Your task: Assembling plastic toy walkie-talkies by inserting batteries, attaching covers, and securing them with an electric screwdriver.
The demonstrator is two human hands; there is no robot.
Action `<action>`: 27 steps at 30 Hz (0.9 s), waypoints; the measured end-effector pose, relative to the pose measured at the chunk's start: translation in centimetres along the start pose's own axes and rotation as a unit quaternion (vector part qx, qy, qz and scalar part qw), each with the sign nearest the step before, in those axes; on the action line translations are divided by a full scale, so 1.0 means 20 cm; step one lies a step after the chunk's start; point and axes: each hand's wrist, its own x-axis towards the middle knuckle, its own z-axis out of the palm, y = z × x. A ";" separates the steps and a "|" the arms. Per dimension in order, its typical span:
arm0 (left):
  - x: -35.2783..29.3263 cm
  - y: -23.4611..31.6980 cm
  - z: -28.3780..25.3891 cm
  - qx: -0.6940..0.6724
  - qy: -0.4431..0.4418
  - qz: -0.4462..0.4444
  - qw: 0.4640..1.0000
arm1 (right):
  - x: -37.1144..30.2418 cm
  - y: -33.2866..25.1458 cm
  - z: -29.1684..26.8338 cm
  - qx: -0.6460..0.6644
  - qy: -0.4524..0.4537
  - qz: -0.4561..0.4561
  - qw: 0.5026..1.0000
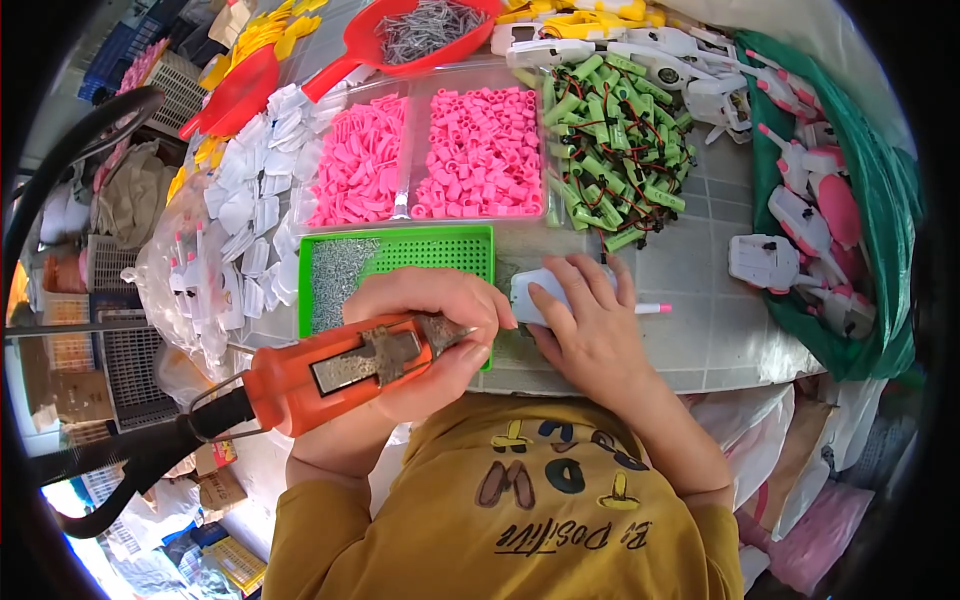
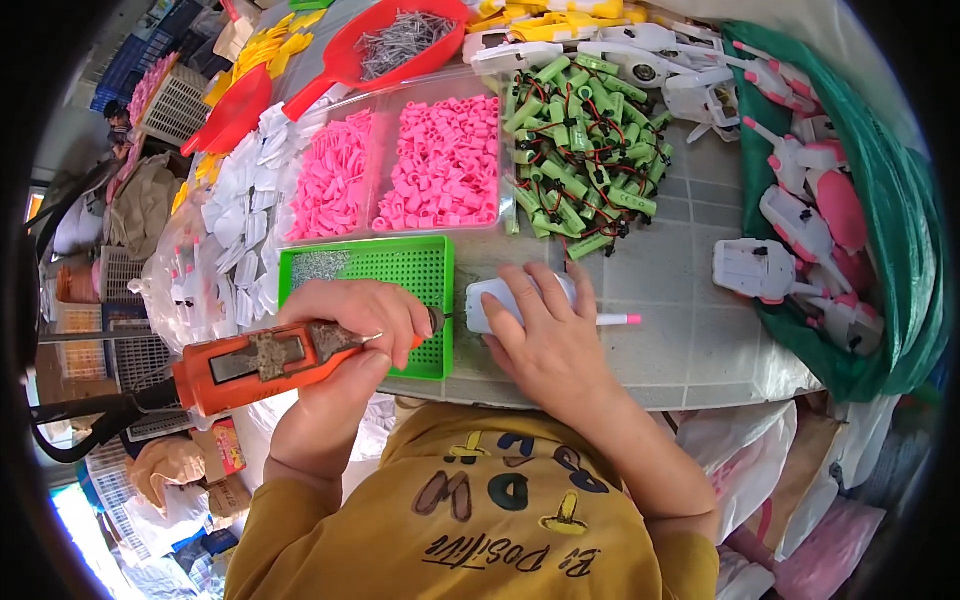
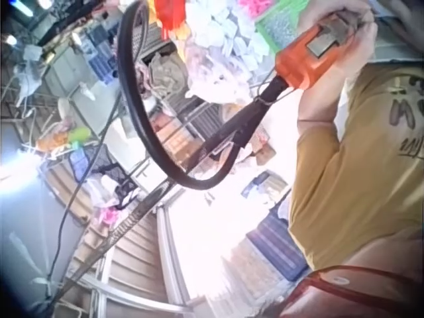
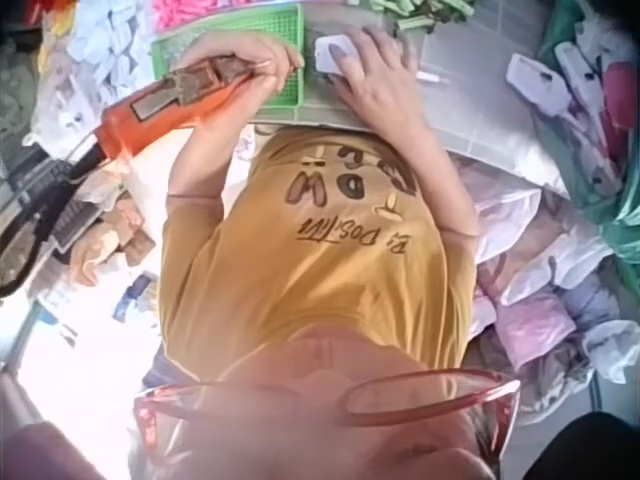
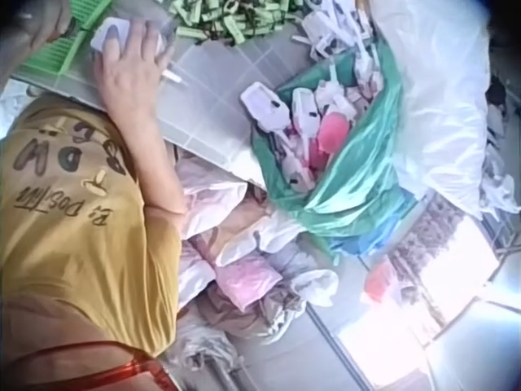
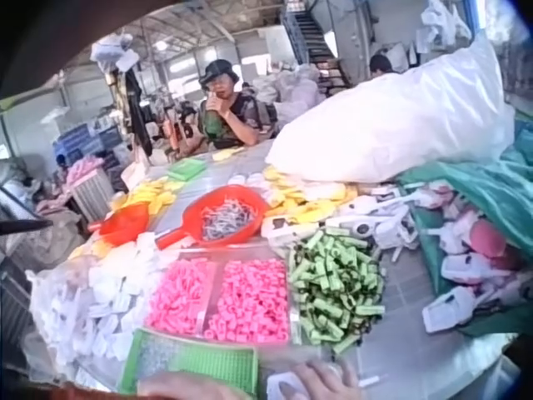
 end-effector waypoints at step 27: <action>0.02 -0.06 -0.01 0.005 -0.015 0.018 1.000 | 0.00 0.00 0.01 0.002 0.006 0.008 1.000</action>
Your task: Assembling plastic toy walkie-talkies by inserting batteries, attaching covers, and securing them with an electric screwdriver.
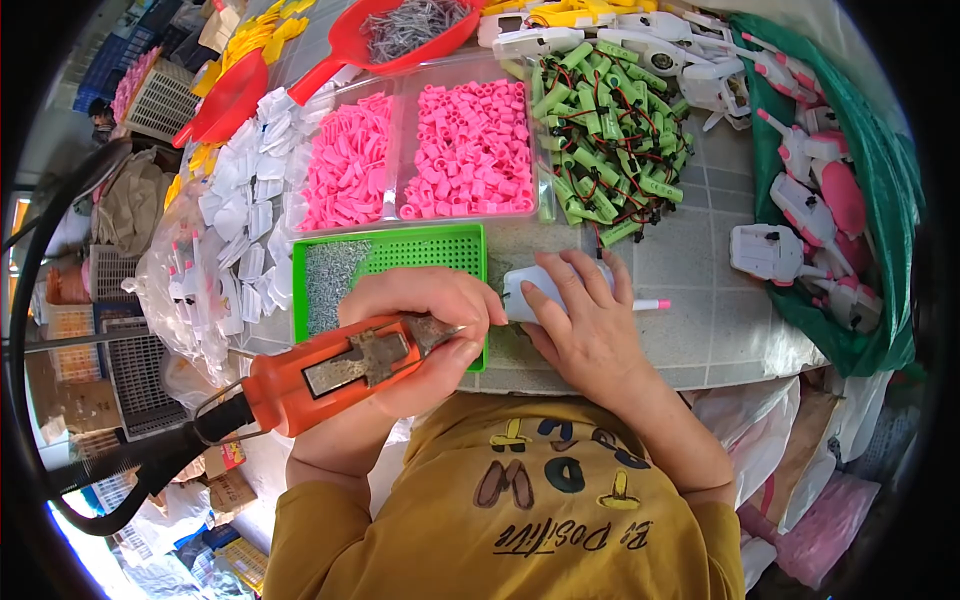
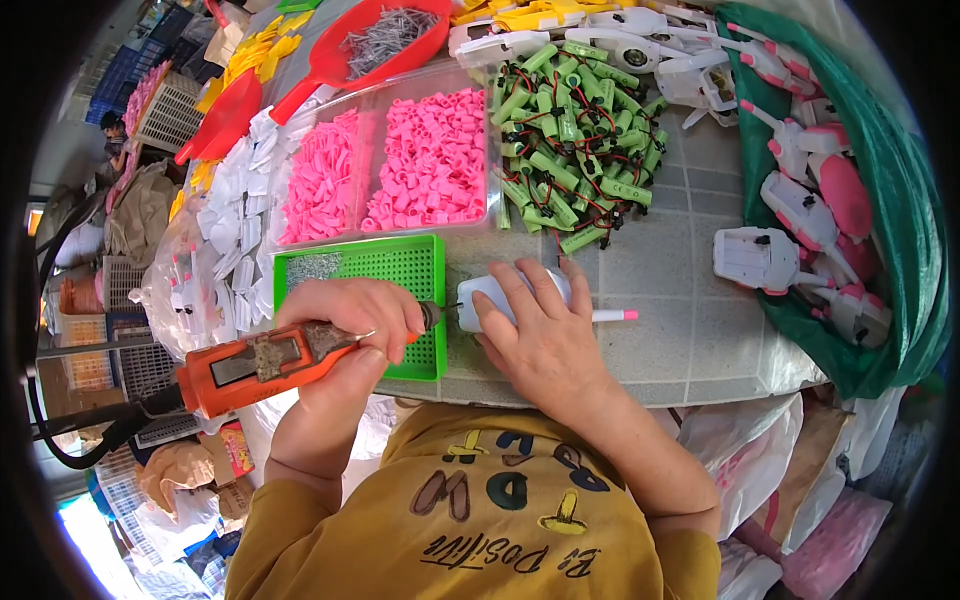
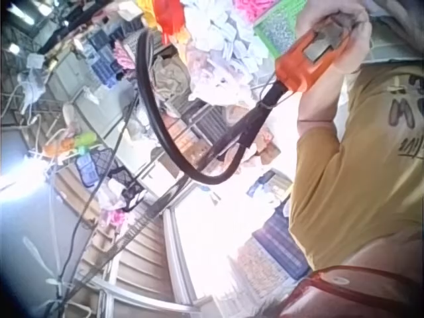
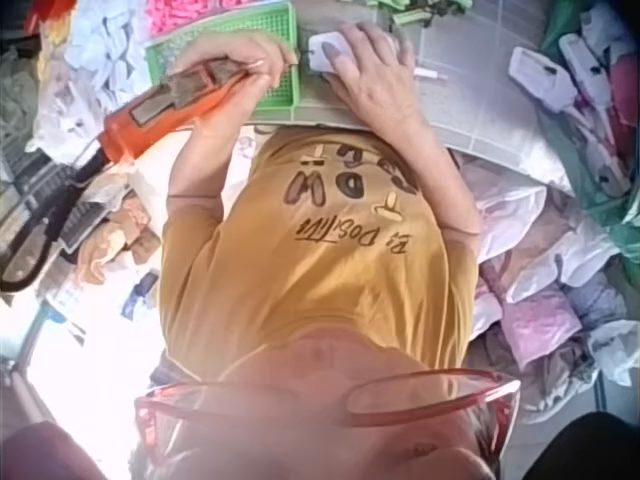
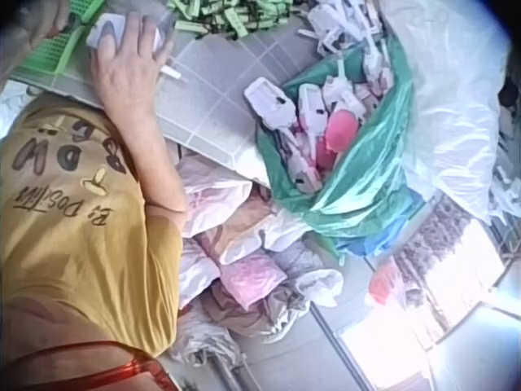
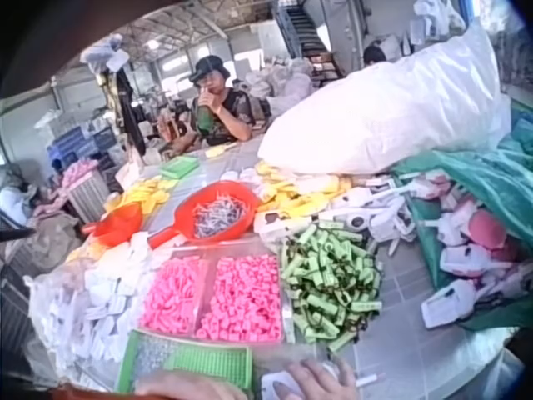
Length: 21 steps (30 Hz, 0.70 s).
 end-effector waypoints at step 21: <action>0.01 0.05 0.05 -0.037 -0.084 0.056 0.994 | -0.02 0.02 -0.04 0.112 0.095 0.044 0.988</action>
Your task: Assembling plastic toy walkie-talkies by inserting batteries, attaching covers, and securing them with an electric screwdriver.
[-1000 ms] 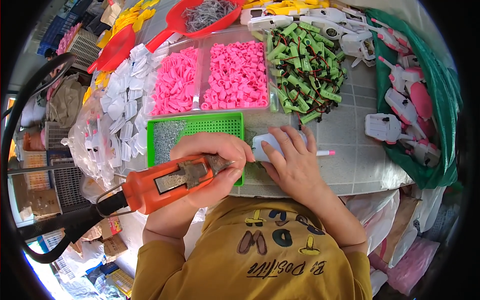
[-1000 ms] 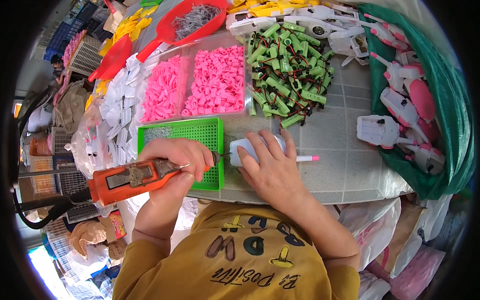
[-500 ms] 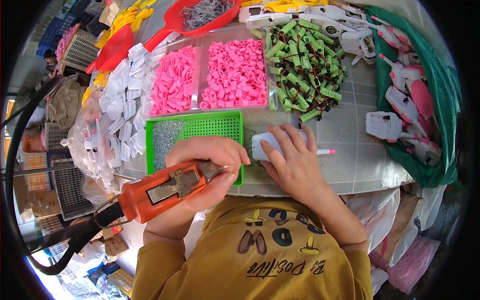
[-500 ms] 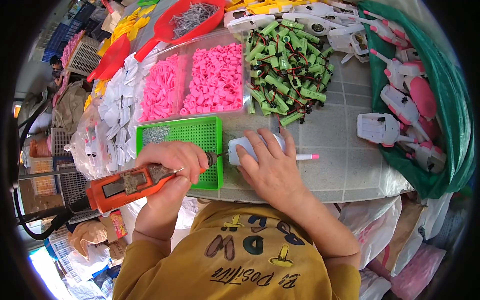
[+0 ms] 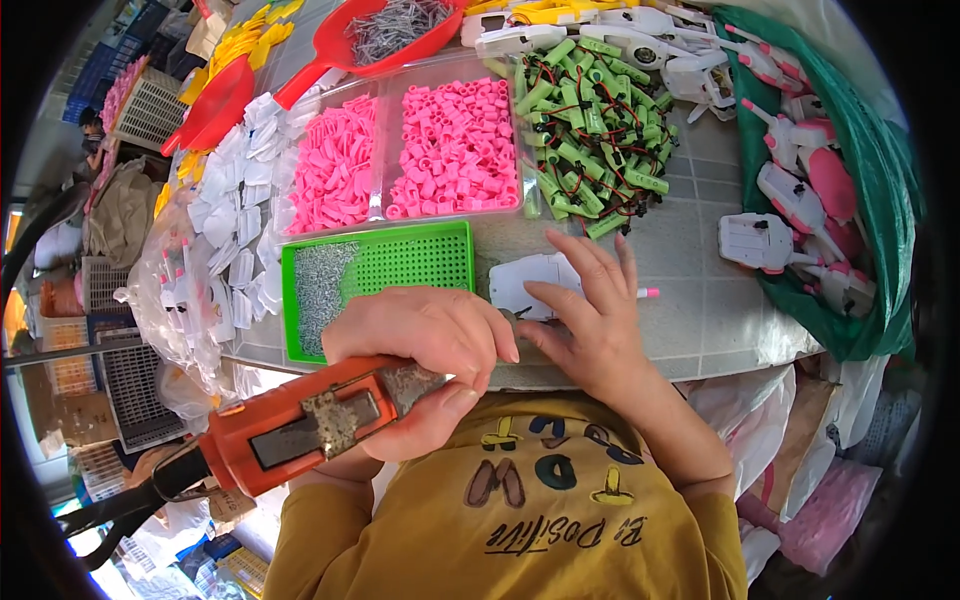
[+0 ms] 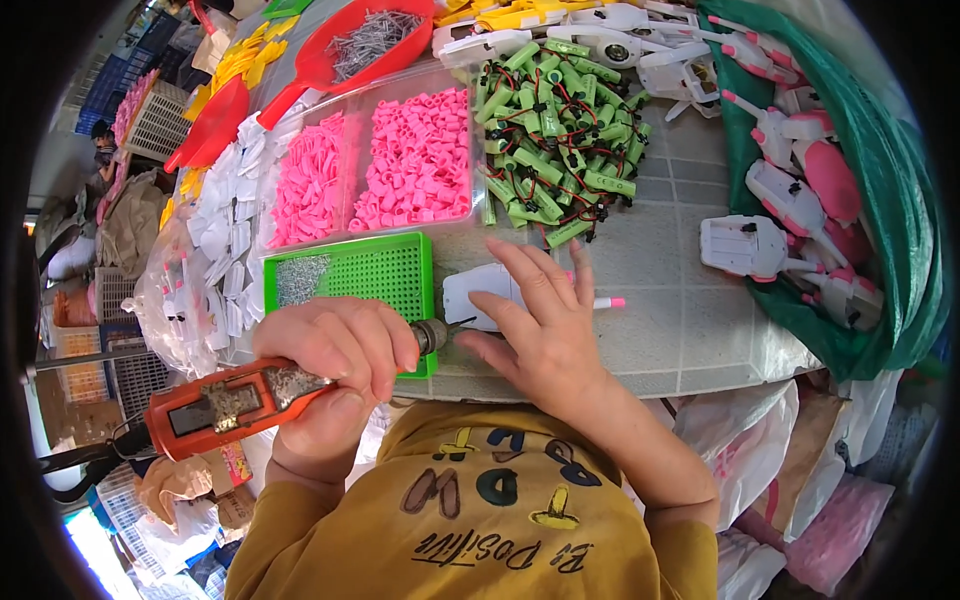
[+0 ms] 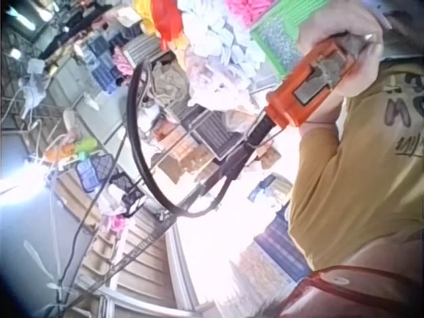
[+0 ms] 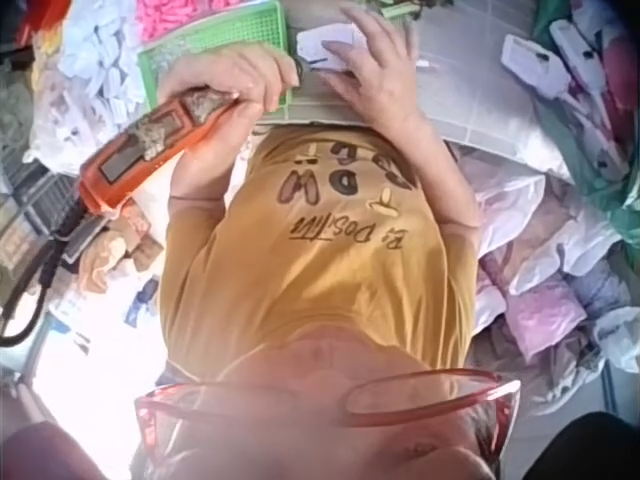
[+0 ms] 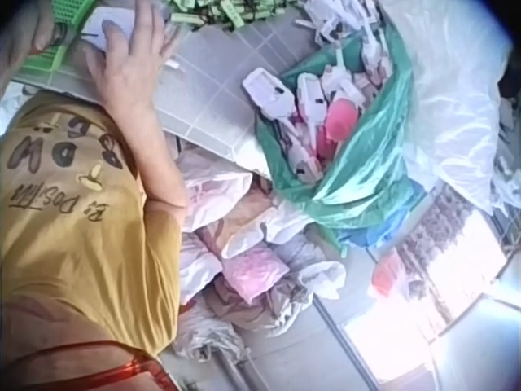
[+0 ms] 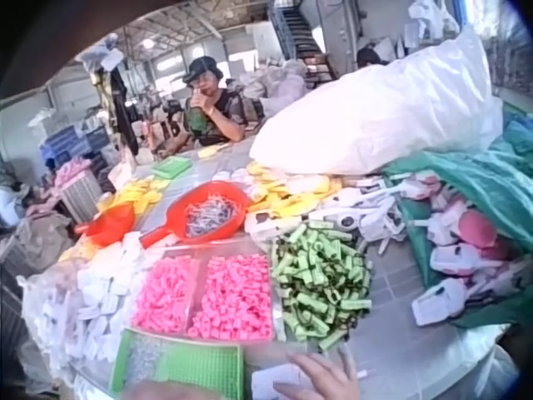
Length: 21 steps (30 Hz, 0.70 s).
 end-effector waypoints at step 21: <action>-0.02 0.03 -0.02 0.013 0.050 -0.023 0.998 | 0.06 -0.05 -0.03 -0.100 -0.103 0.005 0.990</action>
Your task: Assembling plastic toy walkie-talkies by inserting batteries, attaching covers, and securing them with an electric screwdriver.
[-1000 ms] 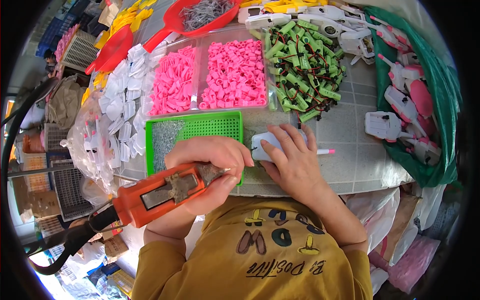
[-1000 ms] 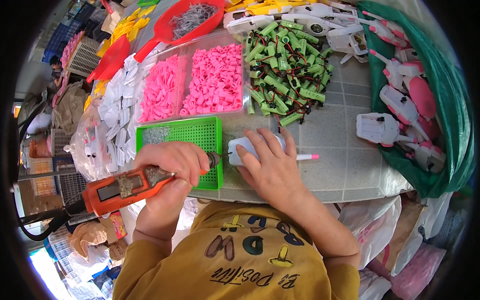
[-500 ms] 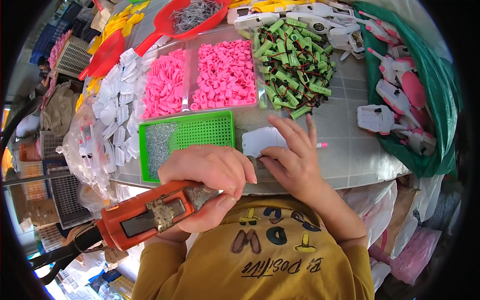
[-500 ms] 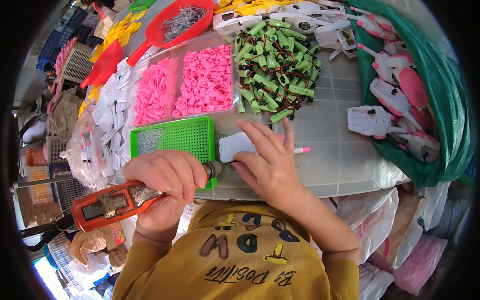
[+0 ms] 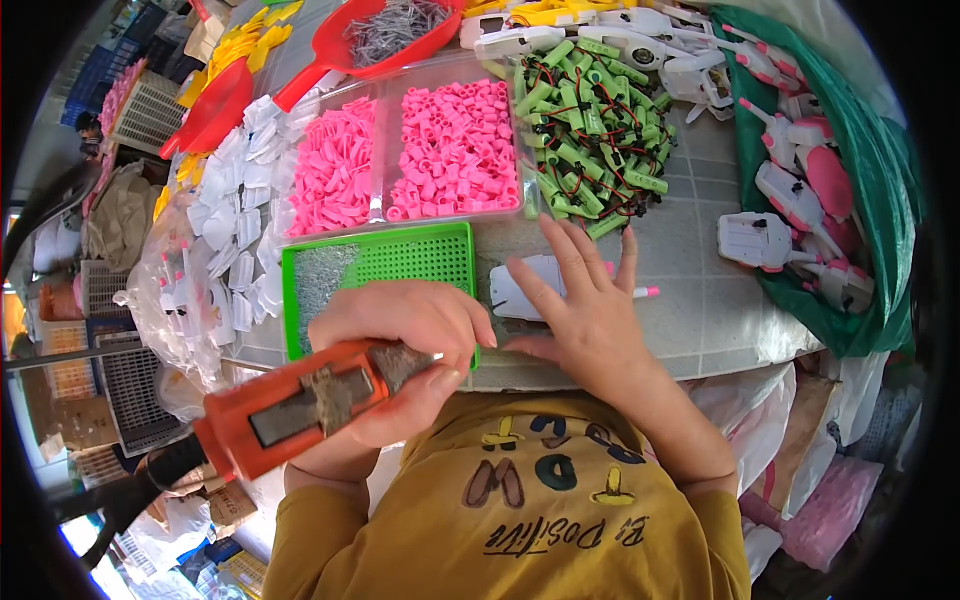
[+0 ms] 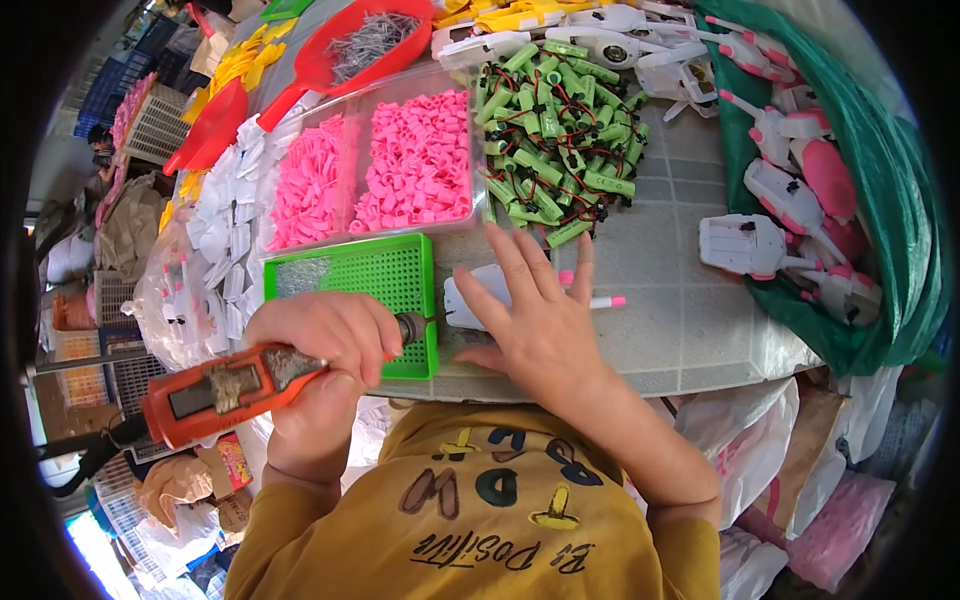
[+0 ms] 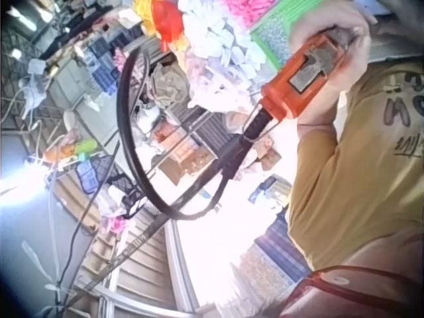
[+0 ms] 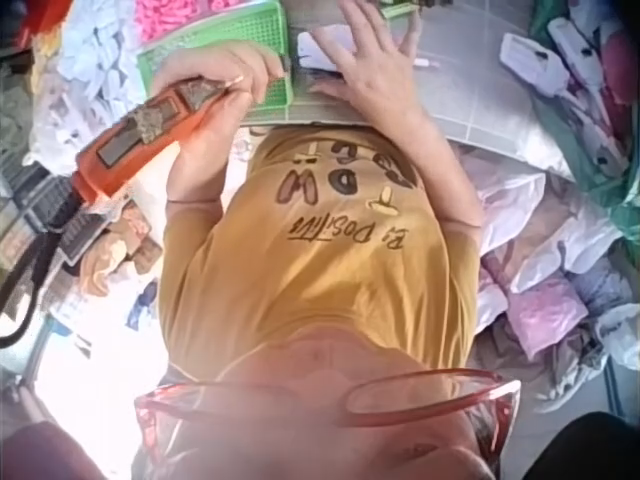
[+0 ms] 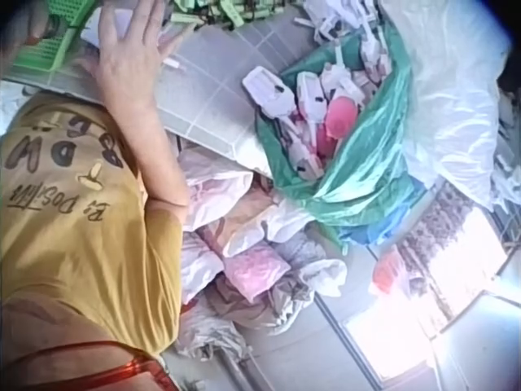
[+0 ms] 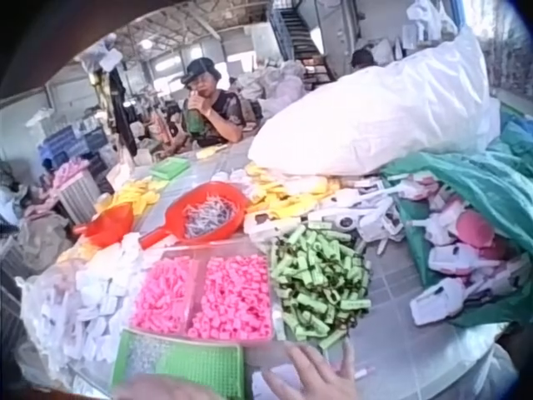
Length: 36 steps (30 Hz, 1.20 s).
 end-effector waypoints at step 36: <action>0.06 0.05 0.00 -0.028 -0.064 0.003 0.998 | -0.07 0.16 0.04 0.115 0.045 -0.031 0.992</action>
